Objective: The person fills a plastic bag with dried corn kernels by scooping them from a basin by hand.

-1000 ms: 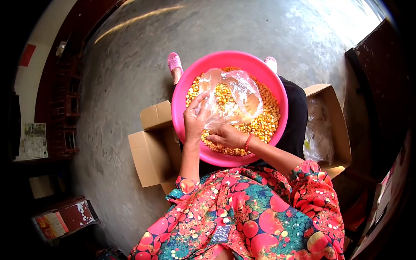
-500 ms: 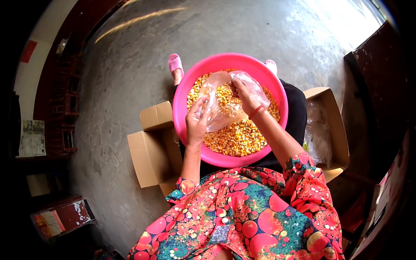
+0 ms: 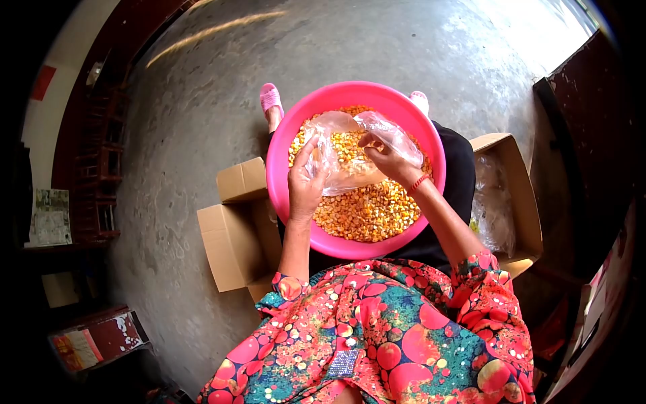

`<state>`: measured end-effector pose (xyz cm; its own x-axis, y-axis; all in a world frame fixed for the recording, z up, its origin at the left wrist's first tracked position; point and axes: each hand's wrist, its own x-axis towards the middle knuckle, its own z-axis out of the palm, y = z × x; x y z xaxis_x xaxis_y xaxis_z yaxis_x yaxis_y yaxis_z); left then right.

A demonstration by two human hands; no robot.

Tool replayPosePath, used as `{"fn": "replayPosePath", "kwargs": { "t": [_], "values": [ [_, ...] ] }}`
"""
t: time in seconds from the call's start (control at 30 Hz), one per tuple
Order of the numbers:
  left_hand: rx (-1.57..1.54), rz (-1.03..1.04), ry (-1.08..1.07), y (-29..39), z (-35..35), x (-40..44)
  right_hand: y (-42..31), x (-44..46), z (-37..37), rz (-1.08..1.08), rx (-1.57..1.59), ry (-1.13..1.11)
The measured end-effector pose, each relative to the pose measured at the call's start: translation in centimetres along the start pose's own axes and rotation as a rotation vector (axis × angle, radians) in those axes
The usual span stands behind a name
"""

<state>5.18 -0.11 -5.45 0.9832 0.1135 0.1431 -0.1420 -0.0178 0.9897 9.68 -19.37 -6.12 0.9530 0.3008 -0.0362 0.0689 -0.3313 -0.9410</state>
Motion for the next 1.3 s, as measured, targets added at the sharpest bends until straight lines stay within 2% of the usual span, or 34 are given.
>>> {"fn": "replayPosePath", "kwargs": {
  "t": [0.03,0.1,0.13,0.17,0.2,0.27,0.33,0.4,0.5,0.57,0.6,0.67,0.73,0.9,1.0,1.07,1.13,1.2,1.27,1.3],
  "values": [
    [0.001,-0.001,0.0,0.0,-0.1,0.0,-0.8,-0.7,0.5,-0.084,0.162,-0.054],
    [0.143,0.063,0.002,-0.1,-0.4,0.2,-4.1,-2.9,1.0,-0.043,0.307,-0.329],
    [0.143,0.061,0.002,-0.2,-0.5,0.2,-5.8,-3.4,1.3,-0.16,0.135,-0.472],
    [0.107,0.019,0.003,-0.4,-0.5,0.2,-5.2,-4.0,2.6,-0.283,0.106,-0.512],
    [0.071,-0.023,0.003,-0.7,-0.6,0.2,-5.2,-4.5,3.6,-0.193,0.019,-0.585],
    [0.097,-0.059,-0.004,-1.1,-0.7,0.0,-1.9,-5.0,6.8,-0.528,-0.211,-0.462],
    [-0.028,-0.09,0.002,-0.1,-0.4,0.0,-1.6,-5.5,7.8,-0.548,-0.578,-0.475],
    [-0.061,-0.22,0.002,0.8,-0.7,-0.3,0.3,-5.5,8.7,-0.629,-0.635,-0.422],
    [0.014,-0.129,-0.017,-0.5,-1.2,-0.2,1.1,-5.4,8.8,-0.771,-0.649,-0.489],
    [0.108,0.059,-0.002,-0.9,-1.1,0.0,1.6,-5.6,8.3,-0.763,-0.662,-0.54],
    [0.107,0.059,0.0,-0.5,-0.9,-0.1,1.7,-5.6,8.0,-0.755,-0.672,-0.59],
    [-0.083,-0.103,-0.013,0.2,-0.7,-0.4,2.1,-5.5,7.9,-0.765,-0.651,-0.588],
    [-0.02,-0.085,-0.013,-0.1,-0.9,-0.4,2.4,-5.5,8.0,-0.775,-0.631,-0.582],
    [0.133,-0.023,-0.02,-0.9,-1.4,-0.6,1.8,-5.6,7.8,-0.647,-0.531,-0.548],
    [0.089,-0.079,-0.036,-1.0,-1.3,-1.1,1.1,-5.4,7.4,-0.59,-0.504,-0.535],
    [0.058,-0.048,-0.01,-1.3,-1.0,-1.3,1.2,-5.4,7.5,-0.564,-0.445,-0.512],
    [0.158,0.061,0.001,-1.7,-1.1,-1.4,1.4,-5.2,7.6,-0.549,-0.397,-0.479],
    [0.074,-0.038,0.039,-1.7,-0.9,-1.8,1.5,-5.3,7.8,-0.544,-0.412,-0.481],
    [0.16,0.049,0.037,-2.6,-1.1,-1.7,1.7,-5.5,8.2,-0.531,-0.321,-0.445],
    [0.128,0.014,0.05,-1.9,-0.8,-1.7,0.5,-5.5,7.7,-0.497,-0.316,-0.466]
  ]
}}
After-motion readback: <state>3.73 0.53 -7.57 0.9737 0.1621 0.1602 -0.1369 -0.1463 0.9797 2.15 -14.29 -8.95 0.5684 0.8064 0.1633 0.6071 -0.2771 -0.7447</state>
